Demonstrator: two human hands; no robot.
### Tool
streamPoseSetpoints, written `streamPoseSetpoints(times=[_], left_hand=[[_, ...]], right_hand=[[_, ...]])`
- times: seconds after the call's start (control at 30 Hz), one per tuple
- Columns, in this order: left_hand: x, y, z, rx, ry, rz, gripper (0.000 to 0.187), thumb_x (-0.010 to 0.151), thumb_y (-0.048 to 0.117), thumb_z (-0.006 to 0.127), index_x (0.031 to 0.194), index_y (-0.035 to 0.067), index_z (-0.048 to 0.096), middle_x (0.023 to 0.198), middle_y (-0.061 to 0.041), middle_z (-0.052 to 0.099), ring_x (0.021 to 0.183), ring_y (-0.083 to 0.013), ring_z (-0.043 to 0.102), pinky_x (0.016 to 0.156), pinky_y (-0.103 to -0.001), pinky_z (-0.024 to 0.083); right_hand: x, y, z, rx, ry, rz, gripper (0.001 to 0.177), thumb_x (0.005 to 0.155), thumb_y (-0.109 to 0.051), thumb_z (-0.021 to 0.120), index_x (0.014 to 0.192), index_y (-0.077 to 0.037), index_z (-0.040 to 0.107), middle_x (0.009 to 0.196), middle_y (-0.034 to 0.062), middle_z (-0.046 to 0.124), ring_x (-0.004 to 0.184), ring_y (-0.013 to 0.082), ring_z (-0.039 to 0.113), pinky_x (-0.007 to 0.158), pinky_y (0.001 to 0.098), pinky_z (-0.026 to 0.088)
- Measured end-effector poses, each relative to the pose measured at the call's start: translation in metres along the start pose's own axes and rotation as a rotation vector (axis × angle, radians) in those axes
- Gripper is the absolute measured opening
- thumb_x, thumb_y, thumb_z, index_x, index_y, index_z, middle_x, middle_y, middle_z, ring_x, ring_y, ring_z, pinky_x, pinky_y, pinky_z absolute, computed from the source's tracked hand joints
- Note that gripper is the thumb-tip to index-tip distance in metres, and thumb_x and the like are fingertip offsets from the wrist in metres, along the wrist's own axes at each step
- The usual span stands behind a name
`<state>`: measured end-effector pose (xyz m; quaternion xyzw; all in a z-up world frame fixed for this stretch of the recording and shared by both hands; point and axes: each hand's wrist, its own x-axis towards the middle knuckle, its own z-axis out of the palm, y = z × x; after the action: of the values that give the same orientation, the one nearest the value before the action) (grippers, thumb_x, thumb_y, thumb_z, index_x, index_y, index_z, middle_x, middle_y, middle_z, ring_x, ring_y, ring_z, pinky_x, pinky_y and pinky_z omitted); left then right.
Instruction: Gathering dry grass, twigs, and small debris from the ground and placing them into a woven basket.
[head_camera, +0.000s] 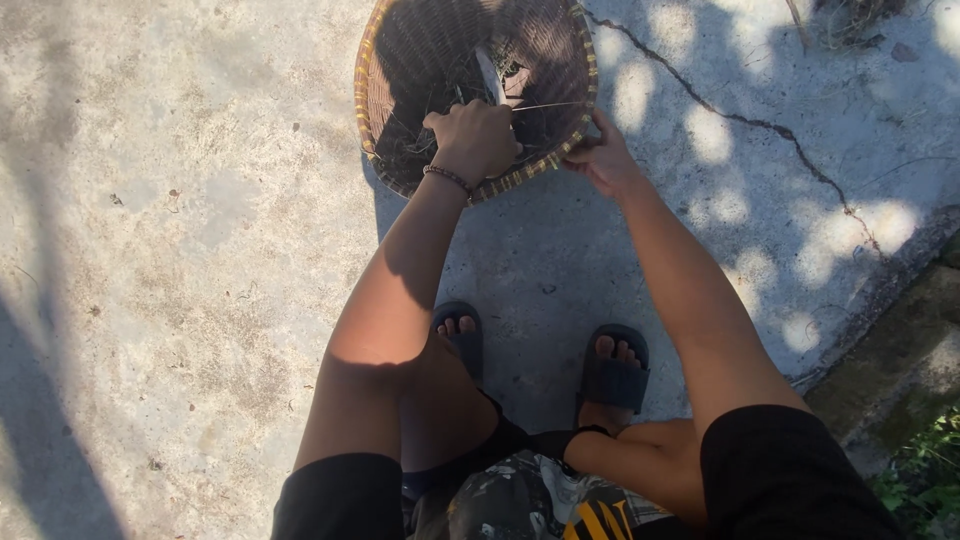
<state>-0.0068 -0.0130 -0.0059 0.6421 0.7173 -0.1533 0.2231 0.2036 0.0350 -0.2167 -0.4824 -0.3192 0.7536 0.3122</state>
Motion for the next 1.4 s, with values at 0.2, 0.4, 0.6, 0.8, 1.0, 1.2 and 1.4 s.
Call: streamPoseSetpoints(times=[0.2,0.4,0.6,0.8,1.0,1.2,1.4], left_hand=[[-0.004,-0.002,0.005,0.004,-0.035,-0.003,0.038,0.092,0.044,0.071,0.120,0.019,0.073,0.117,-0.010,0.071,0.121,-0.0355,0.063,0.105,-0.077,0.034],[-0.001,-0.003,0.014,0.027,-0.039,0.015,0.037,0.091,0.044,0.071,0.119,0.020,0.074,0.116,-0.011,0.070,0.123,-0.0383,0.060,0.106,-0.079,0.031],[-0.004,0.022,0.002,-0.038,0.323,0.065,0.065,0.084,0.041,0.078,0.142,0.024,0.053,0.132,-0.009,0.062,0.125,-0.0390,0.056,0.099,-0.084,0.029],[0.002,0.018,0.006,-0.050,0.107,-0.053,0.065,0.089,0.052,0.073,0.144,0.022,0.056,0.137,-0.013,0.064,0.129,-0.0362,0.060,0.100,-0.064,0.047],[-0.013,0.005,0.000,0.056,-0.102,-0.175,0.054,0.091,0.059,0.065,0.133,0.025,0.069,0.135,-0.011,0.067,0.127,-0.0355,0.064,0.102,-0.068,0.045],[-0.001,-0.017,0.011,0.030,0.137,-0.074,0.060,0.083,0.051,0.078,0.130,0.016,0.064,0.127,-0.014,0.067,0.123,-0.0394,0.060,0.098,-0.064,0.046],[0.014,-0.030,0.009,-0.375,0.672,0.531,0.029,0.102,0.010,0.056,0.129,0.002,0.065,0.115,-0.023,0.073,0.115,-0.0425,0.066,0.099,-0.050,0.050]], right_hand=[[0.035,0.010,-0.010,-0.050,0.061,-0.115,0.023,0.096,0.011,0.061,0.118,0.013,0.065,0.109,0.0190,0.074,0.097,0.0271,0.078,0.083,0.0372,0.065],[0.009,-0.032,-0.008,0.163,0.273,-0.091,0.009,0.099,0.005,0.061,0.101,0.004,0.070,0.097,0.0138,0.070,0.079,0.0183,0.074,0.075,0.0306,0.065],[-0.024,-0.078,0.040,-0.650,0.567,-1.022,0.011,0.099,-0.003,0.065,0.104,-0.009,0.073,0.095,0.0052,0.072,0.077,0.0110,0.069,0.069,0.0279,0.062],[-0.063,-0.111,0.082,-1.130,0.439,-1.249,0.048,0.075,-0.005,0.078,0.121,-0.011,0.070,0.144,0.0196,0.052,0.132,0.0366,0.049,0.103,0.0483,0.055],[-0.021,-0.053,0.076,-1.591,0.144,-0.356,0.017,0.106,-0.014,0.061,0.107,-0.010,0.077,0.114,0.0154,0.078,0.112,0.0250,0.074,0.091,0.0317,0.061],[0.011,-0.041,0.108,-1.768,0.414,-1.018,0.008,0.089,-0.007,0.063,0.094,-0.002,0.059,0.095,0.0161,0.063,0.092,0.0326,0.064,0.081,0.0401,0.053],[-0.036,-0.104,0.132,-0.690,0.026,-0.885,0.007,0.097,-0.010,0.060,0.098,-0.006,0.054,0.100,0.0105,0.071,0.091,0.0310,0.070,0.078,0.0427,0.057]])
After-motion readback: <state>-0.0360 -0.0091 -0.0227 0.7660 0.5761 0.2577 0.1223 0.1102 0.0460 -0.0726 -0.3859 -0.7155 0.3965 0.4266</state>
